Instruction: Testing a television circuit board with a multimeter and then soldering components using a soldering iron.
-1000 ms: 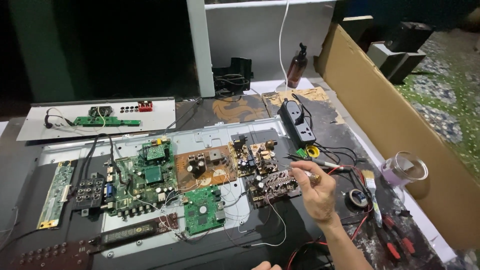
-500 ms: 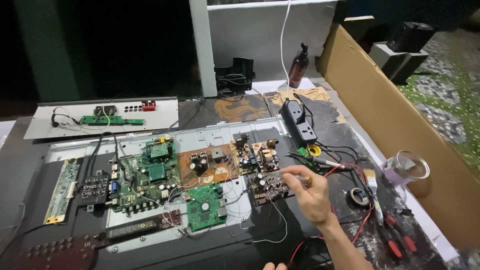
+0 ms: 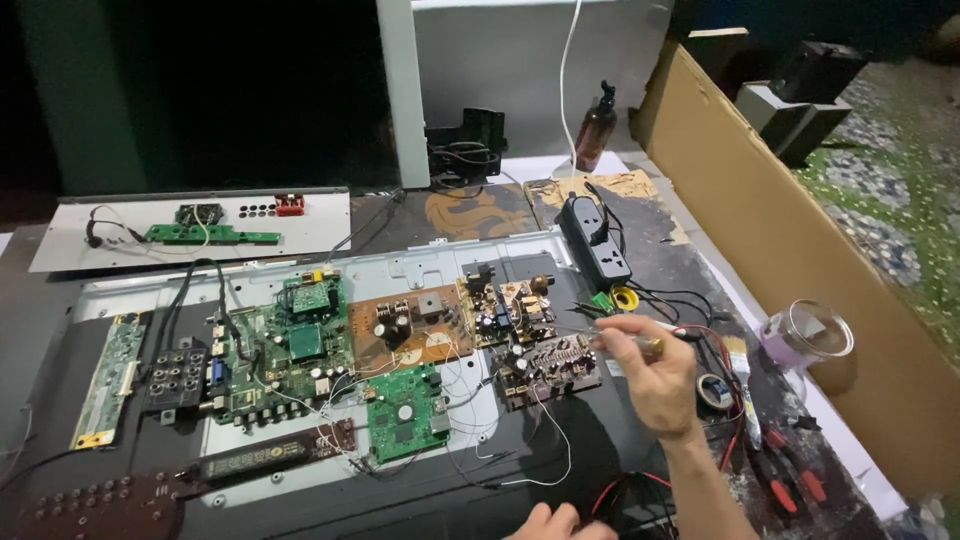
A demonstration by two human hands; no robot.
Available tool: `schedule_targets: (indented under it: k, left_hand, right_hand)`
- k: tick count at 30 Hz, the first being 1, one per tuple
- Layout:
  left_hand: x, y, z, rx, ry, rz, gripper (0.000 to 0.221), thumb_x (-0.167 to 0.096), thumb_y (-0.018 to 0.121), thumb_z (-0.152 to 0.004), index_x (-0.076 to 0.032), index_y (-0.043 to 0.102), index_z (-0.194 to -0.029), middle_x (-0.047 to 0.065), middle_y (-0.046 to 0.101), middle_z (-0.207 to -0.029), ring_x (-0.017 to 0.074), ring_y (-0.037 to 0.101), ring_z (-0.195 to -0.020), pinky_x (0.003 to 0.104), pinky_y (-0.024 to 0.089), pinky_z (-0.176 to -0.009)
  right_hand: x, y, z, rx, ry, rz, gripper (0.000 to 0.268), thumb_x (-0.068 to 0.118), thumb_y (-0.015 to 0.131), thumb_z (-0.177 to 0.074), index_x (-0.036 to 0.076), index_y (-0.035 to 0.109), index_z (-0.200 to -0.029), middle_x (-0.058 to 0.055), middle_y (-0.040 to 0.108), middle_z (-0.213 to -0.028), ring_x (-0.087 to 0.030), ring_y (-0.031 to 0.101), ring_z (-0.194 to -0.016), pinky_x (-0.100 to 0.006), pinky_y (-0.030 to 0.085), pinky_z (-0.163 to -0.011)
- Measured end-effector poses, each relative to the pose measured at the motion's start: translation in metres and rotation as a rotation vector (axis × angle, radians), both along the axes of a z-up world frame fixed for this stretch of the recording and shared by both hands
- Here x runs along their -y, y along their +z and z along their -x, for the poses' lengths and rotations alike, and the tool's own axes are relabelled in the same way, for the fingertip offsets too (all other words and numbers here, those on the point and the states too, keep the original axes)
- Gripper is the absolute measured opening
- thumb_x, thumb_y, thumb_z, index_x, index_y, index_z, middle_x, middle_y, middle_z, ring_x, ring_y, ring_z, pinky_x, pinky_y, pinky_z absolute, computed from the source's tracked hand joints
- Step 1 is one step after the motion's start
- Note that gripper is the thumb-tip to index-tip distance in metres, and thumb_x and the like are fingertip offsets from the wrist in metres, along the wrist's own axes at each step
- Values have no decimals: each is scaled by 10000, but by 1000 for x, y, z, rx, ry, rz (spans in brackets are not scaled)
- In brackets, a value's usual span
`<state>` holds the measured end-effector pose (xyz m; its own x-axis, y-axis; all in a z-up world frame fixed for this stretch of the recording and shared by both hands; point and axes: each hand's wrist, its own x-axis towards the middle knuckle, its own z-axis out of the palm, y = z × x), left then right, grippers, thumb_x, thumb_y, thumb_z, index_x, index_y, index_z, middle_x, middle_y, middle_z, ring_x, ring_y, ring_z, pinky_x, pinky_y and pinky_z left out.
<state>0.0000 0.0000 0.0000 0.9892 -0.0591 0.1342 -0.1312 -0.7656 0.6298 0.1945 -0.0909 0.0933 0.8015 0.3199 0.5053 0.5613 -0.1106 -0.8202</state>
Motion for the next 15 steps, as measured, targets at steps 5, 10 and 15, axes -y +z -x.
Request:
schedule_targets:
  k: [5, 10, 15]
  left_hand:
    - [-49, 41, -79, 72, -925, -268, 598, -373, 584, -919, -248, 460, -1490, 146, 420, -1503, 371, 466, -1160, 544, 367, -884]
    - [-76, 70, -133, 328, -992, -586, 722, -44, 518, -975, -271, 266, -1612, 172, 526, -1275, 269, 579, -1014, 436, 423, -829]
    - [-76, 54, -163, 488, -1076, -525, 507, -118, 512, -965, -260, 408, -1441, 200, 489, -1449, 331, 610, -1255, 513, 404, -1084]
  right_hand:
    - [1, 3, -1, -54, -78, -42, 180, 144, 659, -982, 10, 744, -1067, -115, 790, -887, -177, 777, -777, -234, 625, -692]
    - [2, 7, -5, -17, -58, -39, 185, 138, 639, -995, 8, 726, -1094, -122, 789, -937, -194, 791, -813, -255, 667, -717]
    - [-1, 2, -8, -49, -145, 15, 174, 148, 650, -981, 21, 753, -1040, -105, 780, -907, -176, 779, -781, -242, 617, -689]
